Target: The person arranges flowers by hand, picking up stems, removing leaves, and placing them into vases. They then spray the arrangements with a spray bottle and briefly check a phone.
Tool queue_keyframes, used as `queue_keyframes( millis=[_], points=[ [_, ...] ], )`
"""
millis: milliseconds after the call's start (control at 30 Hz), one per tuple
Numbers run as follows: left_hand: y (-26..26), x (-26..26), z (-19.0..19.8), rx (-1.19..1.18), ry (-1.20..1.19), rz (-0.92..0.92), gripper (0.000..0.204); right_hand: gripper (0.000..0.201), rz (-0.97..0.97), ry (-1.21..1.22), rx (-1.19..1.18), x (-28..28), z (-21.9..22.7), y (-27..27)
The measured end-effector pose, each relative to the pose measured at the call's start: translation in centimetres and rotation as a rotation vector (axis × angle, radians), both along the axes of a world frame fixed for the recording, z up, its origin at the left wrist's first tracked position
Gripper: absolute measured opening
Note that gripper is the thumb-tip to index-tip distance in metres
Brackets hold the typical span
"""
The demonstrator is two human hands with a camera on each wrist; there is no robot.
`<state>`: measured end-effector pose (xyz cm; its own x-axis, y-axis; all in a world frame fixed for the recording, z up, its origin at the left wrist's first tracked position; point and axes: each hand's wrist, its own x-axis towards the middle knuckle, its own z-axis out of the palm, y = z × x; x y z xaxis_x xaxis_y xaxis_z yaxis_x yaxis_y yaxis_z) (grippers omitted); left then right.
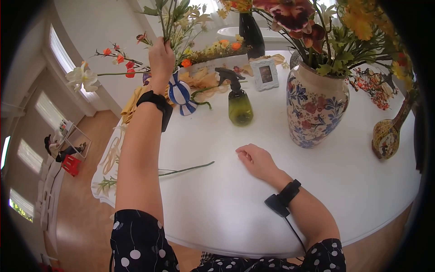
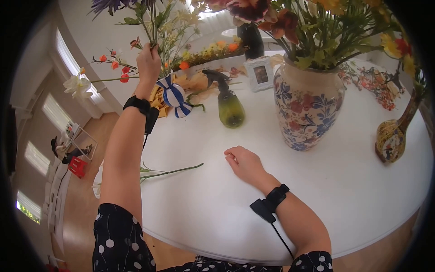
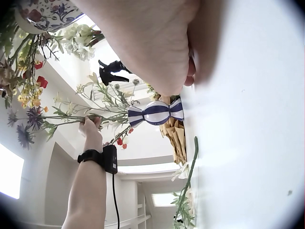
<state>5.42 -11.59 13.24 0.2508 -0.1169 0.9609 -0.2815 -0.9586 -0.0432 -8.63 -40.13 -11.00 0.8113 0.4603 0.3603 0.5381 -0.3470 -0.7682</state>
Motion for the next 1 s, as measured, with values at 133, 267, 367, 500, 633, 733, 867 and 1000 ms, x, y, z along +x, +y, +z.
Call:
queue_keyframes(
  millis=[133,267,367,500,633,733,867,1000],
  points=[
    [0.0,-0.8,0.0,-0.039,-0.059,-0.041,0.011,0.018,-0.002,0.007,-0.010,-0.1,0.3,-0.1],
    [1.5,-1.5,0.9,-0.102,-0.090,-0.020,0.011,0.018,-0.012,0.018,0.006,-0.1,0.2,0.1],
    [2.4,-2.4,1.4,-0.153,-0.121,0.013,0.011,0.018,-0.016,0.006,0.006,-0.2,0.4,0.0],
    [3.6,-3.5,2.4,-0.161,-0.188,0.074,0.012,0.017,-0.017,0.012,0.011,-0.1,0.1,0.1],
    [4.1,-5.0,4.3,-0.157,-0.258,0.095,0.013,0.017,-0.016,-0.002,0.001,0.0,-0.1,0.1],
    [3.5,-6.9,6.5,-0.194,-0.269,0.013,0.015,0.016,-0.020,-0.006,0.016,-0.1,0.0,0.1],
    [4.5,-9.3,8.7,-0.256,-0.225,-0.026,0.017,0.016,-0.016,-0.010,0.014,-0.1,-0.1,0.1],
    [3.0,-14.1,9.4,-0.369,-0.171,-0.131,0.019,0.017,-0.008,-0.018,0.004,0.0,-0.1,0.1]
  ],
)
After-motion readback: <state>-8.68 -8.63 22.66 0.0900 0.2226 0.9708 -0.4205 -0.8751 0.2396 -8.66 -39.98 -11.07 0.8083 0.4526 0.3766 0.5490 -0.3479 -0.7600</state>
